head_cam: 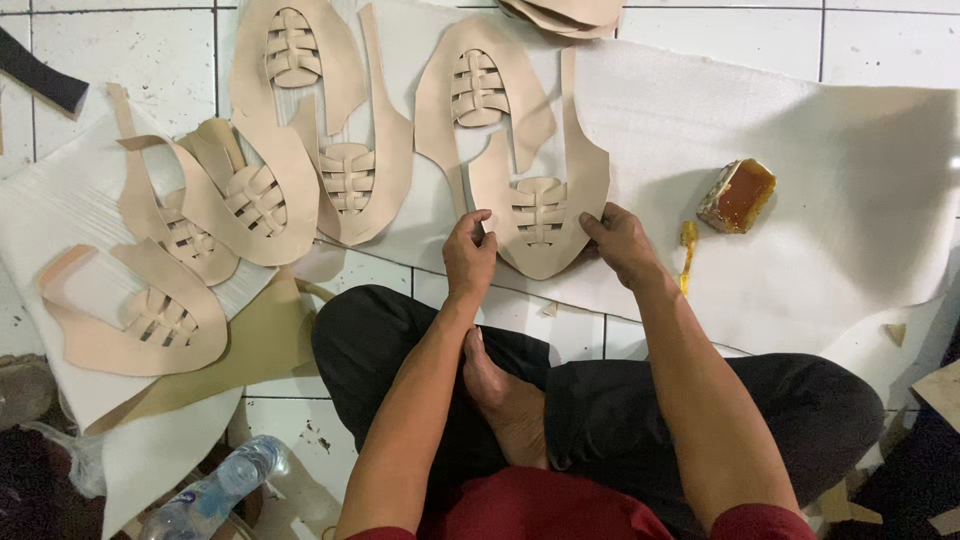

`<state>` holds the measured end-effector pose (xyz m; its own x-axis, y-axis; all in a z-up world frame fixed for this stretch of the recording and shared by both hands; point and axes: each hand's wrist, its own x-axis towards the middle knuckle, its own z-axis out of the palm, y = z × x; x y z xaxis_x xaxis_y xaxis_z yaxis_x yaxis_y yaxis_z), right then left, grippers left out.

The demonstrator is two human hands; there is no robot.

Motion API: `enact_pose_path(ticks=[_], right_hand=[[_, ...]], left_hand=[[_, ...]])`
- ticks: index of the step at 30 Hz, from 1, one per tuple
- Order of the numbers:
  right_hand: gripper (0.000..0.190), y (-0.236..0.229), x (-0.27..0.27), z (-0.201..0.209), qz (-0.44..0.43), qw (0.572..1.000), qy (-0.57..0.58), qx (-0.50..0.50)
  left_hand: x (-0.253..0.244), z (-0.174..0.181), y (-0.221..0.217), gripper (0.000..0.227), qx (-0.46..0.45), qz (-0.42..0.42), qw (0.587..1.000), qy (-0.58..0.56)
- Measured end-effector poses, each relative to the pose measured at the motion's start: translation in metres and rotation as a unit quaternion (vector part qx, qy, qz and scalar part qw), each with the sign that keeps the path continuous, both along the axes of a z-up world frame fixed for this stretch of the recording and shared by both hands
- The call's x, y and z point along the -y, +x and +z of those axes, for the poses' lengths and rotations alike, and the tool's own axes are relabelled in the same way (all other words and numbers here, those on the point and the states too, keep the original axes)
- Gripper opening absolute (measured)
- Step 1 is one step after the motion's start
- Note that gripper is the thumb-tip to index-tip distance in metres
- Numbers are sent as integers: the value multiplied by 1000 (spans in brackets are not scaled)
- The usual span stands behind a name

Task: The person sits on the floor and applies glue to beige leather sandal components using a brush. They then press the parts together to assemble the sandals and use scissors to trim excess material from the edges.

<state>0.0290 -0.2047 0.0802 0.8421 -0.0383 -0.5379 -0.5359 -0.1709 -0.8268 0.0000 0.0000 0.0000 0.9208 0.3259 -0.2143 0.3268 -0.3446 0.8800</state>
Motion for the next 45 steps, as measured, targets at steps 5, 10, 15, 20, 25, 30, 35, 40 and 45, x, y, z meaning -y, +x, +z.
enact_pose_path(ticks=[5, 10, 15, 20, 25, 30, 35, 40, 45], right_hand=[[28, -2, 7, -4, 22, 999, -45, 10], [27, 0, 0, 2, 32, 997, -68, 8], [24, -5, 1, 1, 27, 996, -89, 5], [27, -5, 1, 3, 41, 992, -116, 3], [22, -7, -6, 17, 23, 996, -85, 4], [27, -5, -3, 7, 42, 993, -107, 11], [26, -5, 1, -2, 38, 991, -125, 5], [27, -4, 8, -16, 45, 990, -135, 3], [28, -5, 13, -27, 49, 986, -158, 12]], left_hand=[[-1, -1, -2, 31, -11, -1, 1000, 11], [-2, 4, -3, 30, -9, -10, 1000, 22], [-3, -4, -3, 31, -6, -15, 1000, 19], [-2, -12, -4, 31, 5, -14, 1000, 10], [-1, 2, -6, 30, 12, -23, 999, 26], [-3, -9, -7, 31, 13, -24, 999, 28], [-2, -4, -9, 31, 11, -23, 1000, 12], [-2, -5, -11, 32, 4, -29, 999, 13], [-1, -8, -10, 34, 13, -31, 999, 21]])
